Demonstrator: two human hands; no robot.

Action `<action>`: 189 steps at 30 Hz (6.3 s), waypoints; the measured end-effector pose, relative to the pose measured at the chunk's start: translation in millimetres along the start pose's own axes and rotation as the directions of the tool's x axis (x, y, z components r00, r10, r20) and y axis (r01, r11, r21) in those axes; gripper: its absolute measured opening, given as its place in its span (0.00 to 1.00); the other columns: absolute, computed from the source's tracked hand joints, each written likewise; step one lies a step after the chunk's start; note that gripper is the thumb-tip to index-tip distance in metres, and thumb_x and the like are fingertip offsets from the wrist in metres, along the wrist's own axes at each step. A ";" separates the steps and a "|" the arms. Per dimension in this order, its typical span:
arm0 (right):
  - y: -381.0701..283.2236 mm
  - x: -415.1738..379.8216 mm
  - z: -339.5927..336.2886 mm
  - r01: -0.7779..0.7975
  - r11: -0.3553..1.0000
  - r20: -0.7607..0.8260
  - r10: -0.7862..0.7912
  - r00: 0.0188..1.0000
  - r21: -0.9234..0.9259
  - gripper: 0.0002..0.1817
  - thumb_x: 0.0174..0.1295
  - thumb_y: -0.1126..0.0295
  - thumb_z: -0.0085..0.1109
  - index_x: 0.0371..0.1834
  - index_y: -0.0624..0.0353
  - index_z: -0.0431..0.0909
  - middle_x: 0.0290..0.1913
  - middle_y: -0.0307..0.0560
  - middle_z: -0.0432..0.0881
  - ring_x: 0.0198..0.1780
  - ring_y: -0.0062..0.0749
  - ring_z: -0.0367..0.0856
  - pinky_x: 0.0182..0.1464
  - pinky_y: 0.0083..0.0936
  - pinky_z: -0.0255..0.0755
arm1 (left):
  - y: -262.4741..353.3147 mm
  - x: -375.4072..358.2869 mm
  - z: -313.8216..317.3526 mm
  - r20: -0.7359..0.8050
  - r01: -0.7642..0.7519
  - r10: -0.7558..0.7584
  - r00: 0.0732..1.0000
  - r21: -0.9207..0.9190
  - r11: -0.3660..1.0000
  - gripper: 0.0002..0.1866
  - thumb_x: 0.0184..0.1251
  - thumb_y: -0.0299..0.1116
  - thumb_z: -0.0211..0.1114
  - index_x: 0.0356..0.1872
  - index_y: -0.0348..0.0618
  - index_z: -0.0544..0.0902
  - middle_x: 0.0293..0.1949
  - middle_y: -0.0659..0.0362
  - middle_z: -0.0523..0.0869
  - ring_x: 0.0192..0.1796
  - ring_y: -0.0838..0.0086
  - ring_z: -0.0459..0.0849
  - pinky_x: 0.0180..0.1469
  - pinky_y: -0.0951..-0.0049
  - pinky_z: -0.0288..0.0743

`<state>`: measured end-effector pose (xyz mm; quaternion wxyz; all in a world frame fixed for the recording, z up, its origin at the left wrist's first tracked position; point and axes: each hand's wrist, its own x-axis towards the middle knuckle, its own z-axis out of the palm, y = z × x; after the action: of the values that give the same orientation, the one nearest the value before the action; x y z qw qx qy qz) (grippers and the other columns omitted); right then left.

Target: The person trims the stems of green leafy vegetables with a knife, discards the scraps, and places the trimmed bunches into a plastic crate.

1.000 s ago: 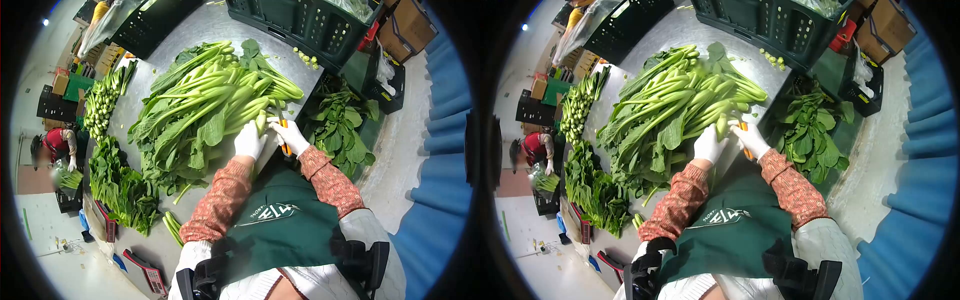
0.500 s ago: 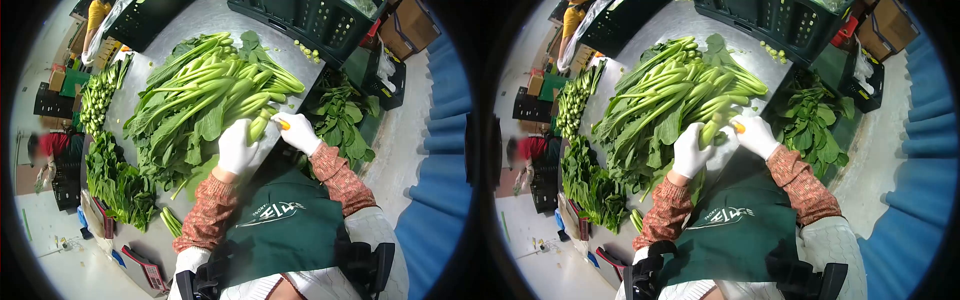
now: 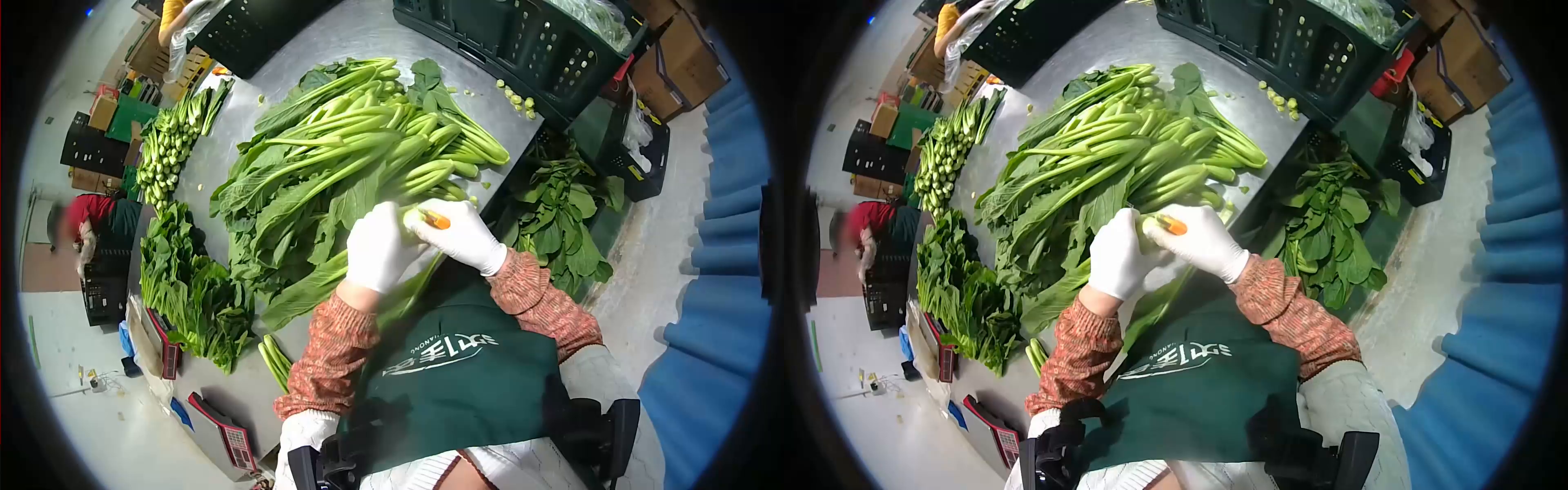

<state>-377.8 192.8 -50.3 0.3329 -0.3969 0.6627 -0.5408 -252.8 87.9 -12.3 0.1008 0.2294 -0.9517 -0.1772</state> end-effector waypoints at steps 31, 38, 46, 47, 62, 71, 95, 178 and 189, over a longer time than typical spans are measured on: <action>-54.1 158.8 0.9 0.484 0.866 -0.194 -0.500 0.844 -0.125 0.16 0.57 0.63 0.71 0.46 0.59 0.84 0.37 0.44 0.85 0.38 0.31 0.81 0.44 0.25 0.74 | -72.2 -56.0 -90.3 -0.382 0.120 -0.107 0.918 0.011 0.993 0.14 0.47 0.23 0.71 0.37 0.44 0.81 0.35 0.55 0.85 0.35 0.57 0.84 0.38 0.65 0.77; -124.1 112.1 -13.8 0.588 0.807 -0.334 -0.541 0.772 0.054 0.17 0.57 0.78 0.70 0.50 0.63 0.82 0.41 0.39 0.82 0.42 0.19 0.78 0.46 0.18 0.73 | -58.1 -59.0 -108.9 -0.435 0.112 -0.047 0.899 0.125 0.986 0.14 0.47 0.22 0.72 0.38 0.44 0.82 0.32 0.55 0.84 0.33 0.58 0.83 0.37 0.66 0.76; -116.2 51.2 16.7 0.403 0.909 -0.018 -0.403 0.915 0.103 0.11 0.67 0.69 0.64 0.41 0.68 0.83 0.32 0.42 0.83 0.33 0.17 0.76 0.37 0.19 0.72 | 2.6 -50.2 -133.3 -0.511 -0.004 0.172 0.842 0.312 0.950 0.28 0.44 0.24 0.73 0.53 0.40 0.82 0.43 0.53 0.85 0.37 0.59 0.82 0.42 0.67 0.77; -114.7 39.8 27.0 0.337 0.928 0.032 -0.346 0.938 0.159 0.11 0.67 0.68 0.63 0.40 0.69 0.83 0.30 0.43 0.83 0.32 0.17 0.76 0.36 0.19 0.72 | 2.7 -46.1 -128.9 -0.444 -0.006 0.175 0.879 0.355 0.935 0.30 0.43 0.25 0.73 0.55 0.39 0.81 0.45 0.52 0.85 0.37 0.60 0.82 0.41 0.67 0.77; -67.8 5.8 34.7 0.435 0.854 0.012 -0.451 0.893 -0.283 0.14 0.59 0.77 0.63 0.50 0.61 0.81 0.40 0.55 0.85 0.37 0.44 0.86 0.41 0.28 0.77 | -14.8 -60.2 -90.4 -0.420 -0.013 -0.028 0.907 -0.095 0.995 0.25 0.43 0.23 0.76 0.48 0.39 0.82 0.42 0.53 0.86 0.43 0.59 0.83 0.48 0.66 0.78; -29.3 28.8 21.5 0.005 0.999 0.063 -0.008 0.998 0.043 0.11 0.64 0.64 0.64 0.40 0.62 0.82 0.25 0.45 0.82 0.27 0.30 0.83 0.34 0.25 0.75 | -27.0 -57.7 -92.3 -0.403 0.017 -0.056 0.913 -0.098 0.995 0.24 0.45 0.25 0.77 0.48 0.38 0.82 0.42 0.51 0.86 0.42 0.58 0.84 0.47 0.66 0.78; -81.9 34.9 34.4 -0.014 0.941 0.268 -0.082 0.960 0.338 0.09 0.67 0.71 0.60 0.47 0.61 0.82 0.35 0.37 0.83 0.33 0.14 0.78 0.36 0.14 0.73 | -72.3 -71.9 -163.4 -0.076 0.254 -0.326 0.942 -0.470 0.845 0.15 0.54 0.30 0.69 0.43 0.35 0.85 0.38 0.59 0.88 0.37 0.77 0.84 0.43 0.74 0.78; -36.3 5.4 46.5 -0.104 0.934 -0.088 0.142 0.986 0.341 0.18 0.56 0.68 0.74 0.45 0.62 0.78 0.29 0.33 0.76 0.28 0.13 0.71 0.30 0.16 0.68 | -39.6 -67.4 -64.8 -0.330 -0.014 -0.038 0.943 -0.155 0.988 0.28 0.57 0.29 0.73 0.60 0.38 0.77 0.54 0.49 0.83 0.53 0.59 0.84 0.58 0.67 0.76; -57.0 5.5 28.2 0.360 0.839 -0.056 -0.417 0.907 -0.409 0.15 0.56 0.75 0.64 0.48 0.56 0.82 0.42 0.51 0.86 0.40 0.46 0.86 0.41 0.30 0.79 | -41.0 -54.2 -58.7 -0.135 0.149 -0.223 0.966 -0.413 0.898 0.24 0.57 0.28 0.70 0.55 0.39 0.74 0.45 0.49 0.84 0.46 0.63 0.85 0.51 0.68 0.77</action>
<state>-346.3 169.5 0.1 0.0824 -0.5416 0.6842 -0.4814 -172.9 62.3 19.8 0.2128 0.3091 -0.8562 -0.3551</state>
